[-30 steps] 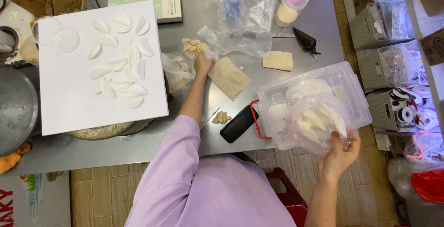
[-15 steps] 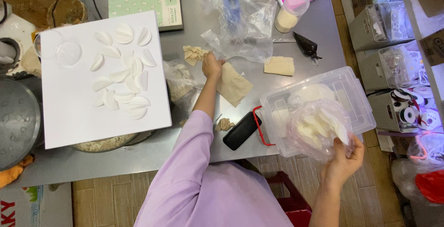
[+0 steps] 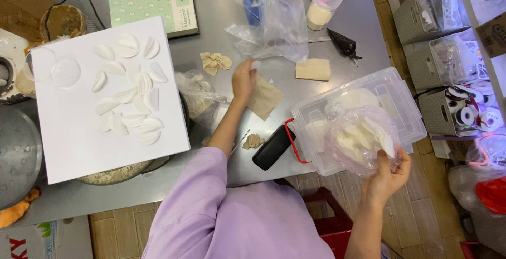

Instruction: The person packs circular white decorations into plastic containers, wipes down a stainless steel work surface with a cloth, and places packaged cakes into a chest freezer.

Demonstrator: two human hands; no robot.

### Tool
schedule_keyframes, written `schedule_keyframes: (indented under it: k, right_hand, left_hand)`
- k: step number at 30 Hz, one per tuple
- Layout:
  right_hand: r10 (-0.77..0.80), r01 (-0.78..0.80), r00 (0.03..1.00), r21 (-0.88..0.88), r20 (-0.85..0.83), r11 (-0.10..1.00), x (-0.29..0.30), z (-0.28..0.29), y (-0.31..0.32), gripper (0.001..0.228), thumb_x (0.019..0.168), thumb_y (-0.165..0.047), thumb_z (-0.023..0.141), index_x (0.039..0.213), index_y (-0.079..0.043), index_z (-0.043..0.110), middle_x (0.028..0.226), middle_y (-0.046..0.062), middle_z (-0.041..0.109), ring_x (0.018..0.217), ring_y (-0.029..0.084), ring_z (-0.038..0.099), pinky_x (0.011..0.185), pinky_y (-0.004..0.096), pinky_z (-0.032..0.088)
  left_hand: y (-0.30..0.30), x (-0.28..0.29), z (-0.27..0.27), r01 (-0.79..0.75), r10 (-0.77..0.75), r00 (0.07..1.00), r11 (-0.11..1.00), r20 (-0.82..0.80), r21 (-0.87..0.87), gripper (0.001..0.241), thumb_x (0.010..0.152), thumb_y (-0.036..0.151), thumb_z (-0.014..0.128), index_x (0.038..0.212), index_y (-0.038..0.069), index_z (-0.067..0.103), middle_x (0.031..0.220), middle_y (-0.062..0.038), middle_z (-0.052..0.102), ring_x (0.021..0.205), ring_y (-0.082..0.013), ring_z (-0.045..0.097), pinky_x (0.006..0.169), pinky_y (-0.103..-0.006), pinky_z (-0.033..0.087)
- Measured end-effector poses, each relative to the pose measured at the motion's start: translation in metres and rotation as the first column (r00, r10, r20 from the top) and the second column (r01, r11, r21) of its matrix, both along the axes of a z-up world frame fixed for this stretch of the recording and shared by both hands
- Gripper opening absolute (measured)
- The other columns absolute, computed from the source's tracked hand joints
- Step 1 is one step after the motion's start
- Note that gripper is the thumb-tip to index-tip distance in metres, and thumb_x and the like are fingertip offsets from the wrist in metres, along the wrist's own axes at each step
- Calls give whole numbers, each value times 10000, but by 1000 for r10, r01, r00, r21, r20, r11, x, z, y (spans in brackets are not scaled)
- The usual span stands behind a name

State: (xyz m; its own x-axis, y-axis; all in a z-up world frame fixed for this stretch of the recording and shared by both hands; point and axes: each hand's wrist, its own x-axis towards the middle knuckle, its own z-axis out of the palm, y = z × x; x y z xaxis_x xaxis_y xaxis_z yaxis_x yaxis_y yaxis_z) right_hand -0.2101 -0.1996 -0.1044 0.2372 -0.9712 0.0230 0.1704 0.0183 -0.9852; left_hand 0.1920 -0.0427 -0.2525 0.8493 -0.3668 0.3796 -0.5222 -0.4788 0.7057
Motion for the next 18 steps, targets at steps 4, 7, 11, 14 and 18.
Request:
schedule_keyframes:
  k: [4, 7, 11, 14, 18]
  right_hand:
    - [43, -42, 999, -34, 15, 999, 7, -3, 3, 275, 999, 84, 689, 1225, -51, 611, 1229, 69, 649, 1142, 163, 643, 1009, 305, 553]
    - [23, -23, 1000, -8, -12, 1000, 8, 1, 7, 259, 992, 65, 678, 1217, -47, 614, 1195, 69, 653, 1092, 157, 656, 963, 302, 580]
    - [6, -6, 1000, -21, 4, 1000, 0, 6, 10, 257, 996, 58, 690, 1221, -38, 611, 1199, 71, 656, 1097, 151, 655, 966, 297, 572]
    - [-24, 24, 1000, -24, -4, 999, -8, 4, 10, 260, 993, 49, 705, 1218, -35, 605, 1184, 71, 650, 1099, 155, 661, 960, 304, 582]
    - [-19, 19, 1000, -22, 20, 1000, -10, 3, 9, 269, 982, 47, 697, 1224, -29, 606, 1206, 72, 656, 1101, 157, 657, 969, 294, 571]
  left_hand:
    - [-38, -7, -32, 194, -167, 974, 962, -151, 193, 230, 742, 94, 793, 955, 43, 726, 977, -194, 718, 933, -394, 678, 809, -486, 528]
    - [-69, 6, -56, 185, -79, 967, 872, -243, 454, 158, 778, 137, 810, 886, 43, 744, 967, -186, 735, 922, -363, 712, 786, -472, 561]
    - [-86, 8, -72, 118, -12, 985, 767, -170, 631, 214, 683, 170, 845, 858, 77, 763, 933, -187, 739, 899, -374, 721, 727, -463, 591]
    - [-87, 2, -74, 38, -50, 999, 742, -2, 669, 31, 854, 90, 749, 876, 85, 770, 939, -164, 755, 906, -357, 732, 735, -460, 609]
    - [-72, -2, -72, 86, -172, 982, 771, 77, 631, 68, 795, 83, 750, 854, 51, 760, 946, -169, 740, 907, -362, 717, 765, -462, 596]
